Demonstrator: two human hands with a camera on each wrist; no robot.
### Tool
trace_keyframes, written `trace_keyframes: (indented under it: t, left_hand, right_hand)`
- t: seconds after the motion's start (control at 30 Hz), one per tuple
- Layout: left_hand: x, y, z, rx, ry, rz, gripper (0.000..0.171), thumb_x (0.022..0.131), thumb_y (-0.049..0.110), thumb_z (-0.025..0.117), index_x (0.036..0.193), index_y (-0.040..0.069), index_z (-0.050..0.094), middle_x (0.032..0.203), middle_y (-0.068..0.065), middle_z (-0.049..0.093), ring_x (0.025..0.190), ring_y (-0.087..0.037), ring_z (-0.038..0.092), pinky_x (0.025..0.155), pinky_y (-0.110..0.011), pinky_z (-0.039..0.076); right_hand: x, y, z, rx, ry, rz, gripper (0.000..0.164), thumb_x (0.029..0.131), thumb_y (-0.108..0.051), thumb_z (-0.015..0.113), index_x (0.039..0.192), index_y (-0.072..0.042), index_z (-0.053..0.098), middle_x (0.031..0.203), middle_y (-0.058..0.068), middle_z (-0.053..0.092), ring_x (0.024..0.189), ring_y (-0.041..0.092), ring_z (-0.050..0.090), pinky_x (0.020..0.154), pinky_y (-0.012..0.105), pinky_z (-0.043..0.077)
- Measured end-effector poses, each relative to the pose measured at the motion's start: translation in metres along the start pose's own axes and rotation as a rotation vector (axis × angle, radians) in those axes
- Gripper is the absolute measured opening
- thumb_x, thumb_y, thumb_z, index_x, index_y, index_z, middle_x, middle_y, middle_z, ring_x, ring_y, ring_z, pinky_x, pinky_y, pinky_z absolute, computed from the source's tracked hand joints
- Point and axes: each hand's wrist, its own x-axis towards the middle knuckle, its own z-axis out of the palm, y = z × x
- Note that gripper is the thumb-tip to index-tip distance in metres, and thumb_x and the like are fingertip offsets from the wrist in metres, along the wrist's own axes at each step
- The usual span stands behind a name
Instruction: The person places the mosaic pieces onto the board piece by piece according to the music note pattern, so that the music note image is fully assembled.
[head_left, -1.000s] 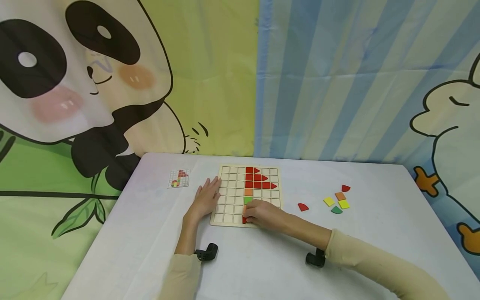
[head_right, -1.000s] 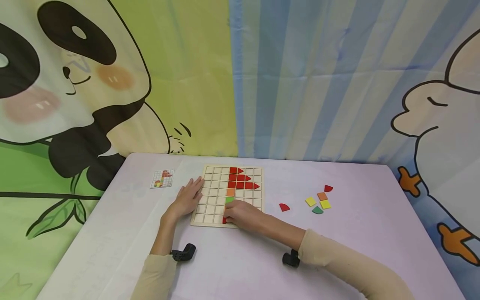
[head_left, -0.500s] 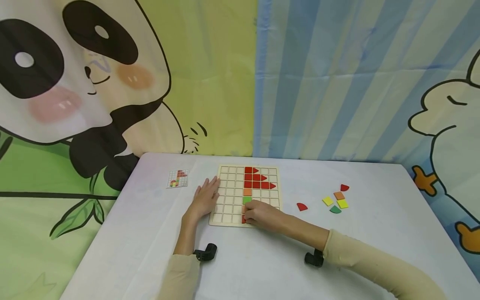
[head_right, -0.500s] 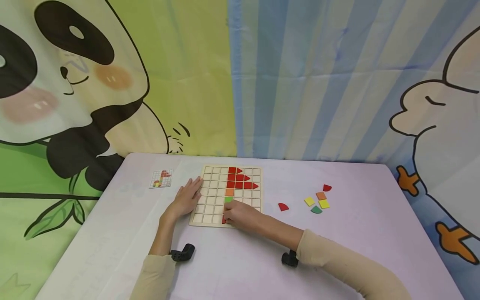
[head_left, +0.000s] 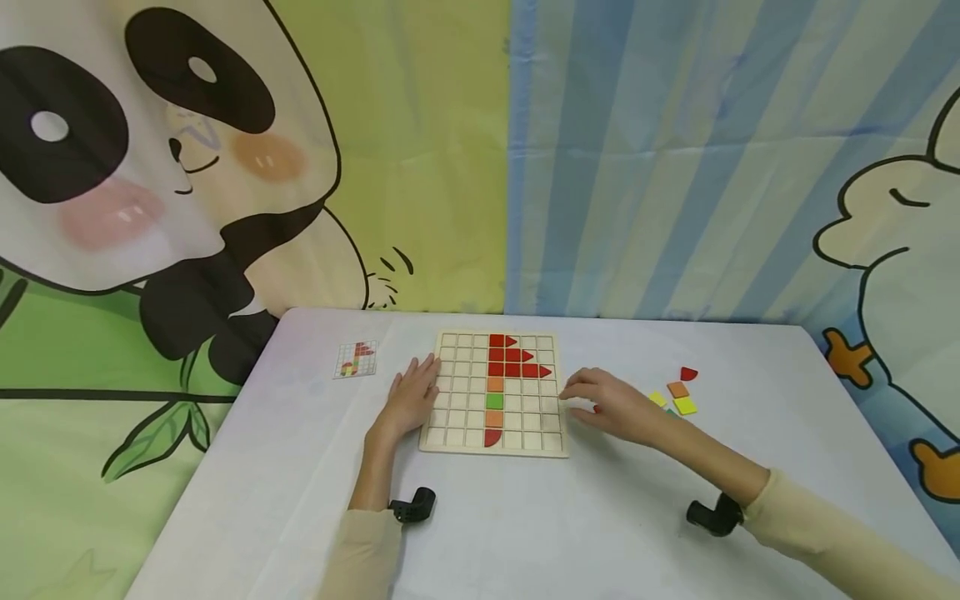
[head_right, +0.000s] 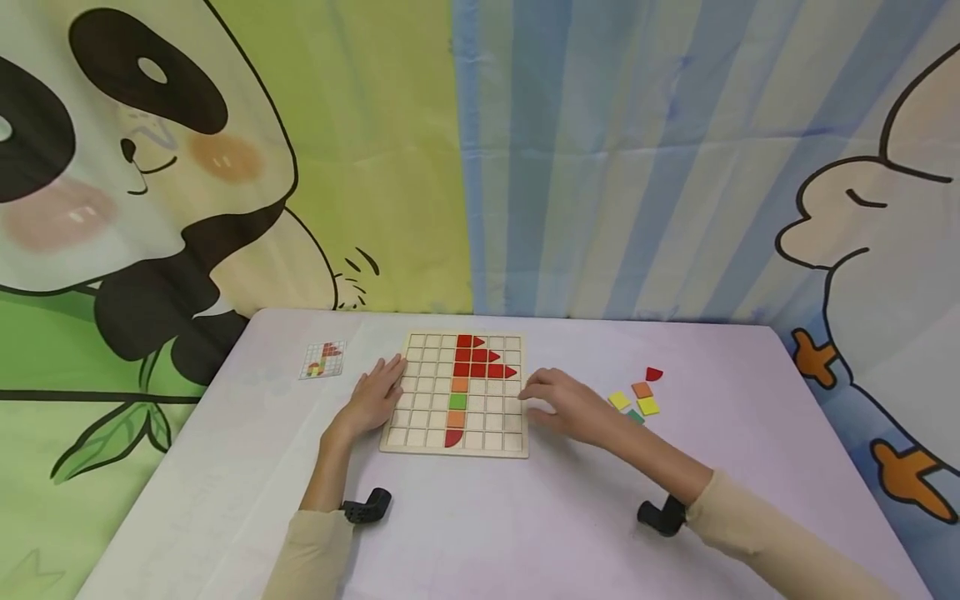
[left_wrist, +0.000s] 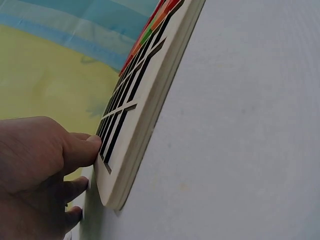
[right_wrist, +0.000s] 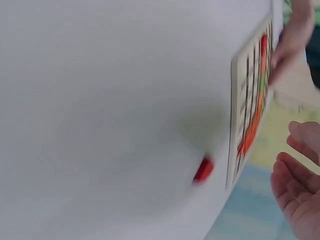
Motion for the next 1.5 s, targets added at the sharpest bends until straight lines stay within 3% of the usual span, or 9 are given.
trace_keyframes:
  t: [0.2, 0.3, 0.5, 0.73, 1.0, 1.37, 1.5]
  left_hand:
    - [-0.001, -0.001, -0.003, -0.003, 0.0, -0.006, 0.054, 0.103, 0.016, 0.041, 0.154, 0.011, 0.025, 0.164, -0.006, 0.016, 0.153, -0.03, 0.002, 0.123, -0.055, -0.003]
    - [-0.001, -0.001, -0.004, -0.004, -0.001, -0.007, 0.054, 0.103, 0.016, 0.041, 0.154, 0.011, 0.025, 0.164, -0.006, 0.016, 0.153, -0.03, 0.002, 0.123, -0.054, -0.003]
    - [0.0, -0.002, -0.002, 0.008, -0.006, -0.008, 0.054, 0.103, 0.016, 0.042, 0.154, 0.011, 0.025, 0.164, -0.006, 0.015, 0.153, -0.031, 0.002, 0.123, -0.055, -0.002]
    - [0.0, -0.003, 0.0, -0.001, 0.004, 0.0, 0.054, 0.103, 0.016, 0.042, 0.154, 0.011, 0.026, 0.164, -0.006, 0.017, 0.153, -0.031, 0.003, 0.123, -0.055, -0.002]
    - [0.002, -0.002, 0.001, 0.009, -0.003, -0.003, 0.054, 0.103, 0.016, 0.042, 0.154, 0.012, 0.025, 0.164, -0.005, 0.016, 0.153, -0.03, 0.003, 0.123, -0.054, -0.002]
    - [0.002, -0.002, 0.001, 0.009, -0.003, -0.004, 0.054, 0.103, 0.017, 0.042, 0.154, 0.012, 0.026, 0.164, -0.004, 0.016, 0.154, -0.029, 0.002, 0.123, -0.055, -0.002]
    - [0.002, -0.003, 0.002, 0.01, -0.006, -0.004, 0.054, 0.103, 0.017, 0.042, 0.154, 0.012, 0.026, 0.164, -0.004, 0.016, 0.154, -0.029, 0.002, 0.123, -0.054, -0.002]
  right_hand:
    - [-0.043, 0.059, -0.025, -0.004, 0.152, 0.187, 0.031, 0.081, -0.006, 0.076, 0.111, -0.001, 0.069, 0.11, 0.016, 0.067, 0.095, 0.031, 0.065, 0.075, 0.042, 0.059]
    - [-0.062, 0.08, -0.031, -0.012, 0.179, 0.243, 0.03, 0.081, -0.004, 0.074, 0.11, 0.002, 0.069, 0.109, 0.019, 0.066, 0.092, 0.035, 0.064, 0.072, 0.044, 0.059]
    - [-0.088, 0.099, -0.031, -0.059, 0.165, 0.293, 0.029, 0.079, -0.002, 0.075, 0.108, 0.003, 0.069, 0.107, 0.023, 0.065, 0.094, 0.039, 0.065, 0.071, 0.043, 0.059]
    - [-0.097, 0.101, -0.029, -0.046, 0.1, 0.397, 0.027, 0.08, -0.005, 0.075, 0.106, 0.0, 0.07, 0.105, 0.02, 0.065, 0.095, 0.036, 0.063, 0.079, 0.048, 0.058]
    - [-0.108, 0.109, -0.021, -0.154, 0.014, 0.341, 0.016, 0.077, -0.003, 0.077, 0.093, -0.003, 0.074, 0.102, 0.015, 0.068, 0.098, 0.036, 0.064, 0.085, 0.049, 0.056]
    - [-0.107, 0.11, -0.018, -0.17, 0.023, 0.324, 0.011, 0.074, -0.001, 0.079, 0.081, -0.008, 0.073, 0.113, 0.02, 0.066, 0.101, 0.039, 0.065, 0.082, 0.047, 0.057]
    - [-0.107, 0.108, -0.018, -0.181, 0.014, 0.316, 0.011, 0.075, -0.001, 0.078, 0.082, -0.007, 0.074, 0.106, 0.015, 0.067, 0.097, 0.034, 0.066, 0.081, 0.045, 0.058]
